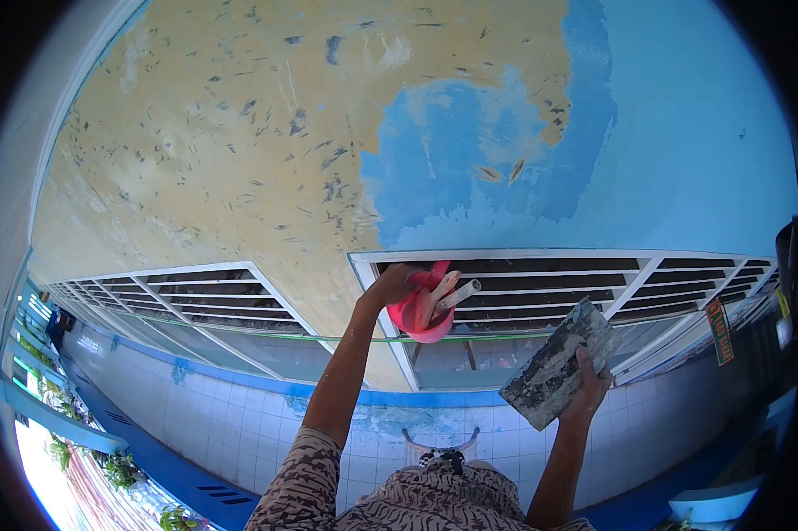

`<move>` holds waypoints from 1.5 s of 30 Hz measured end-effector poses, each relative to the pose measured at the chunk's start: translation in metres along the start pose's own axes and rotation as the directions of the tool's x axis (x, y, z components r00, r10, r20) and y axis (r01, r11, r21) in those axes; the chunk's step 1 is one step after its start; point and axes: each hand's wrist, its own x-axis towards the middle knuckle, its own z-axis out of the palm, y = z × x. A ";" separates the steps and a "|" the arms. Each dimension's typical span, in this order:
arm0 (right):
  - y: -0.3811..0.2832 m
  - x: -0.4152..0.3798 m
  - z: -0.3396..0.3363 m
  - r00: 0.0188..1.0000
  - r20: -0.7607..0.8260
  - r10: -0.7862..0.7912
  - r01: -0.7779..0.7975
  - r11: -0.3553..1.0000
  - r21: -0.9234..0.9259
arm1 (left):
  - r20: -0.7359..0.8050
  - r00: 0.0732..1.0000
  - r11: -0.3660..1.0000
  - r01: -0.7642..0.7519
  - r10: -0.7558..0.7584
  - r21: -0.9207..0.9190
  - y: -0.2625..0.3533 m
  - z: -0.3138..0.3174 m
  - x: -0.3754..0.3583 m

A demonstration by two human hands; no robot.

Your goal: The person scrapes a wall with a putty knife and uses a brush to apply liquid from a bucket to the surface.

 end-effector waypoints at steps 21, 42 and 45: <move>-0.002 0.057 0.151 0.939 0.135 -0.315 0.274 0.926 0.259 | -0.090 0.996 0.997 0.007 0.000 0.075 -0.023 0.014 0.005; 0.021 0.107 0.226 0.818 0.117 -0.563 0.543 0.824 0.166 | -0.013 0.991 0.988 0.134 -0.133 0.077 -0.016 0.006 0.006; 0.011 0.099 0.228 0.801 0.144 -0.581 0.568 0.813 0.126 | -0.023 0.993 0.987 0.119 -0.117 0.104 -0.015 0.006 0.006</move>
